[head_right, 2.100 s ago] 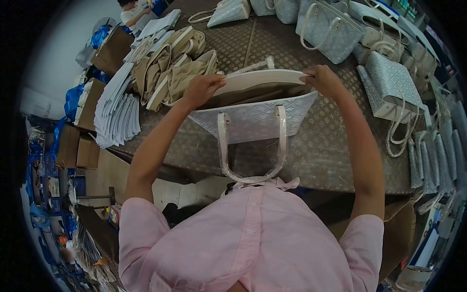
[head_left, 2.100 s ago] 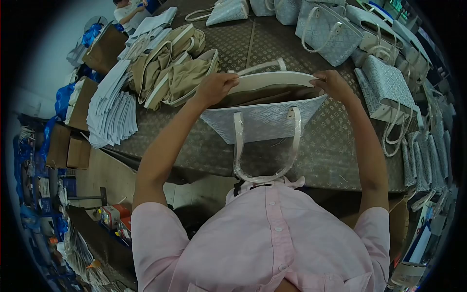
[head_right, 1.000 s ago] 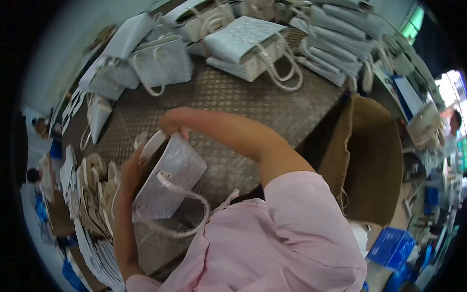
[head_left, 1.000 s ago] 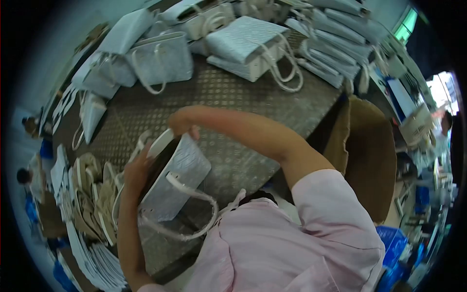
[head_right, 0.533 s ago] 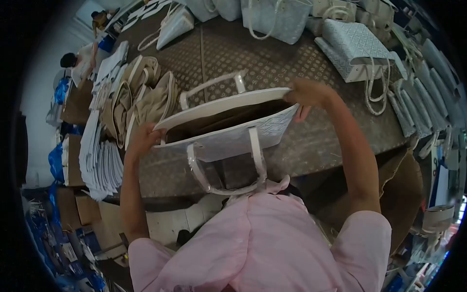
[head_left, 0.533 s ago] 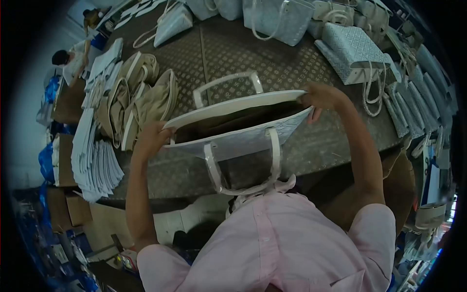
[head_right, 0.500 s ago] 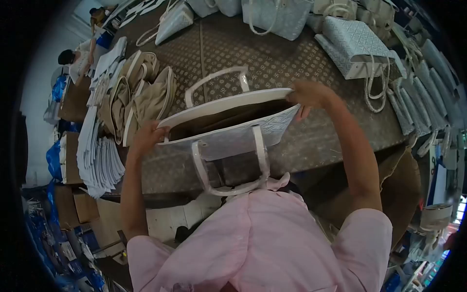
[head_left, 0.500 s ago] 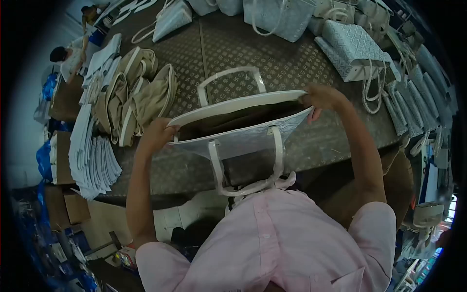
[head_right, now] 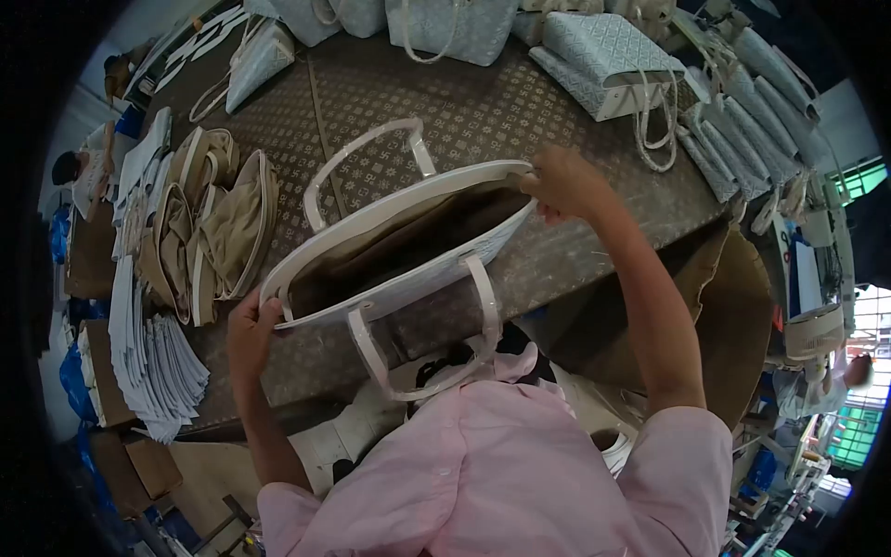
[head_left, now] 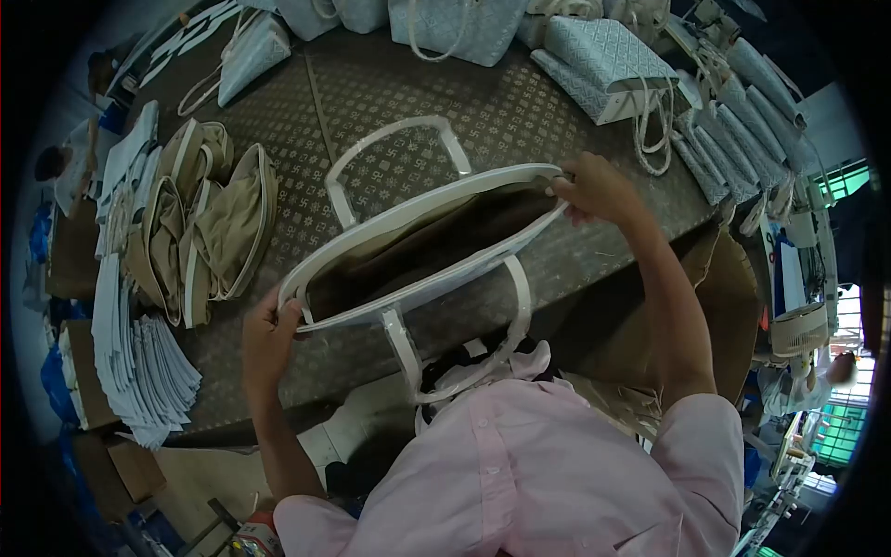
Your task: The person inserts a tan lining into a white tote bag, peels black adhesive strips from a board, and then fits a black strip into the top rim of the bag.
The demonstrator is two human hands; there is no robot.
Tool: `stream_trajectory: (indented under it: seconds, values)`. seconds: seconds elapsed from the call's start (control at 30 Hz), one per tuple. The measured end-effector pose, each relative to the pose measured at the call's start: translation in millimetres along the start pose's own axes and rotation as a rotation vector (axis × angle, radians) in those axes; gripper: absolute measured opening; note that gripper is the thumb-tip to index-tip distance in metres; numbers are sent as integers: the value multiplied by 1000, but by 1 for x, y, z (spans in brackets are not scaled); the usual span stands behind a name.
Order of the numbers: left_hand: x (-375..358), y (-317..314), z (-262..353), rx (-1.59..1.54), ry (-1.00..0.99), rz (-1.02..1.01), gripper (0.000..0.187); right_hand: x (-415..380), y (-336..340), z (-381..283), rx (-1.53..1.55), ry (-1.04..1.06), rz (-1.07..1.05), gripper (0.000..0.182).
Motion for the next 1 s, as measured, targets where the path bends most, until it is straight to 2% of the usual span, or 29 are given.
stream_trajectory:
  seconds: [0.03, 0.07, 0.1, 0.13, 0.17, 0.23, 0.27, 0.33, 0.37, 0.43, 0.47, 0.57, 0.6, 0.63, 0.67, 0.7, 0.77, 0.87, 0.9, 0.97, 1.0]
  values:
    - [-8, -4, 3, 45, 15, 20, 35, -1, 1, -1, -1, -9, -20, 24]
    - [-15, -7, 9, 44, 50, 22, 35, 0, 0, 0, -143, -11, -82, 24]
    - [-16, -9, 22, 194, 16, -61, 36, 4, -3, -2, -285, 5, -144, 24]
    - [-15, -7, 27, 338, -28, -142, 37, 4, -6, -6, -299, -43, -187, 24]
    - [-16, -2, 20, 333, -9, -137, 37, 0, -13, -7, -305, -37, -206, 24]
    - [-17, 1, 10, 530, -226, -107, 39, -10, -17, -2, -303, -79, -120, 29]
    - [-20, -1, 13, 527, -225, -121, 39, -10, -19, 0, -303, -93, -124, 29]
    - [-20, -8, 35, 488, -120, -52, 38, -8, -18, 3, -245, 4, -99, 30]
    - [-19, -12, 40, 484, -150, -70, 38, -12, -15, 8, -245, -17, -72, 30]
    - [-18, -9, 47, 460, -67, -59, 36, -18, -14, 17, 298, 77, -4, 29]
    - [-16, -9, 51, 469, -91, -59, 36, -18, -18, 24, 307, 82, 19, 29]
    - [-11, -4, 51, 680, -172, -99, 32, -26, -34, 30, 309, 12, 276, 31]
    - [-11, 1, 39, 508, -27, -37, 30, -28, -37, 30, 339, 14, 285, 31]
    - [-12, 2, 33, 334, 119, 27, 29, -28, -39, 31, 251, 53, 348, 32]
    - [-14, -3, 32, 361, 119, 30, 29, -27, -39, 33, 161, 90, 406, 34]
    - [-16, -9, 34, 319, 77, 71, 29, -26, -36, 34, 189, 87, 405, 34]
    - [-14, -17, 50, 322, 14, 101, 31, -25, -21, 35, -182, 190, 424, 35]
    - [-3, -34, 68, 283, 56, 92, 32, -26, 4, 45, -357, 229, 376, 36]
    - [3, -43, 69, 285, 71, 94, 32, -24, 10, 55, -354, 232, 361, 36]
    - [11, -56, 67, 487, -70, 37, 32, -4, 20, 73, -406, 298, 302, 36]
    - [15, -56, 63, 473, -39, 41, 32, -1, 25, 72, -403, 326, 275, 35]
Point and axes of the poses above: each hand's wrist, its own x-axis towards the middle knuckle, its own y-axis out of the back of the hand, z = x × y, the point moved 1 cm from there along x, towards the middle knuckle, and after that the axes turned 4 degrees about -x, right-handed, at the moved point
